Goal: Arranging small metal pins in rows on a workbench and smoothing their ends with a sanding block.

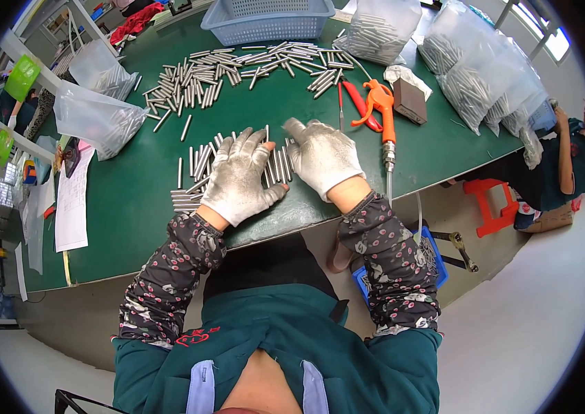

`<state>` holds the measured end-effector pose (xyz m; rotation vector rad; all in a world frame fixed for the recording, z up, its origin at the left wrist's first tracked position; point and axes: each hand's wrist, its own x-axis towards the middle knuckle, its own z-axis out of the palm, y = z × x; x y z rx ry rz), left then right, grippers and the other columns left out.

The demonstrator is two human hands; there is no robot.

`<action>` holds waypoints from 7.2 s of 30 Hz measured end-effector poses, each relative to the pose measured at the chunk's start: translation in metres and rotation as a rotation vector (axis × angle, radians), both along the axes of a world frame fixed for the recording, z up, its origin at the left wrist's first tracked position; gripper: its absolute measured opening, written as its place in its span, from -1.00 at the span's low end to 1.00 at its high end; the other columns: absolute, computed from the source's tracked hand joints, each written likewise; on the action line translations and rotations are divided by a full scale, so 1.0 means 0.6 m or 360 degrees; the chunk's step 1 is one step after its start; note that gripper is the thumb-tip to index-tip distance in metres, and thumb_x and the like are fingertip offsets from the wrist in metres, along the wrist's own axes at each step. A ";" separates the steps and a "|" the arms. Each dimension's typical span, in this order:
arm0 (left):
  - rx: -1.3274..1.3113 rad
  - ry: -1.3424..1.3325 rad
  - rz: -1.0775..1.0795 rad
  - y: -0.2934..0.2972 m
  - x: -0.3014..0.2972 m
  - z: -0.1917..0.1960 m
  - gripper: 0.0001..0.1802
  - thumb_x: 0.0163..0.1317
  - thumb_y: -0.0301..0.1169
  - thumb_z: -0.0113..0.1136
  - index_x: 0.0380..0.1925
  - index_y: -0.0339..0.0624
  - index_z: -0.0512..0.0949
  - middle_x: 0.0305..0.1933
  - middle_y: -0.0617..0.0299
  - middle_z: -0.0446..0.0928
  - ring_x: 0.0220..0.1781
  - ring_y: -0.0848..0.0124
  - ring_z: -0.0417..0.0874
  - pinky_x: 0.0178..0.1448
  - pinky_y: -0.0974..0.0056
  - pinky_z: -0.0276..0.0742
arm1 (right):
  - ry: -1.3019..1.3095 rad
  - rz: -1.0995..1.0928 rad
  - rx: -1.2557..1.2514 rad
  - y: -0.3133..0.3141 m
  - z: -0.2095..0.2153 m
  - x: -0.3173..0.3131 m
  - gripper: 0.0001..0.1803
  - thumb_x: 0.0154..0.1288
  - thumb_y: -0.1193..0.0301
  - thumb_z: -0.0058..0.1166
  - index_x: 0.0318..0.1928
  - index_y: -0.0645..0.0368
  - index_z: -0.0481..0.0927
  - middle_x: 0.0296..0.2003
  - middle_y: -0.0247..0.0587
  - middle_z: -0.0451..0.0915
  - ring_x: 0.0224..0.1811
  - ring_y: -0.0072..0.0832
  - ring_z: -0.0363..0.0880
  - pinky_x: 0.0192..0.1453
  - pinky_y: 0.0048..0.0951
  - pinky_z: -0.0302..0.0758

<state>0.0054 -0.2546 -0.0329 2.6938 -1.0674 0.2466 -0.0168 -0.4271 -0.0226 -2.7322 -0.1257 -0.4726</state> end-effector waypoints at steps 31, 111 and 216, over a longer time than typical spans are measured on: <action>-0.0141 0.0126 0.0007 -0.017 0.005 -0.004 -0.51 -0.06 -0.09 0.36 -0.20 -0.18 0.56 0.29 -0.06 0.30 0.43 0.00 0.15 0.47 -0.15 -0.04 | 0.0050 0.0860 -0.0160 -0.064 0.024 -0.015 -0.76 0.00 0.53 0.13 -0.26 -0.01 0.67 -0.12 -0.28 0.58 -0.06 -0.22 0.52 0.00 -0.23 0.46; -0.0196 0.0049 -0.0170 0.024 0.012 0.007 -0.24 -0.14 0.01 0.40 0.01 -0.27 0.50 0.32 -0.01 0.29 0.45 0.05 0.15 0.46 -0.19 -0.03 | 0.0153 -0.0151 0.0020 -0.019 0.014 -0.004 -0.67 0.16 0.10 0.08 -0.31 0.10 0.65 -0.25 -0.15 0.65 -0.14 -0.18 0.62 -0.09 -0.18 0.54; -0.0436 -0.0034 -0.0133 0.113 -0.016 0.014 -0.34 -0.24 -0.38 0.47 -0.02 -0.26 0.50 -0.06 0.07 0.54 0.01 0.11 0.54 0.14 0.08 0.43 | -0.0056 0.0726 0.0022 0.042 0.005 -0.033 -0.34 -0.24 0.01 0.38 -0.08 0.08 0.61 -0.11 -0.15 0.55 0.01 -0.15 0.45 0.20 -0.11 0.30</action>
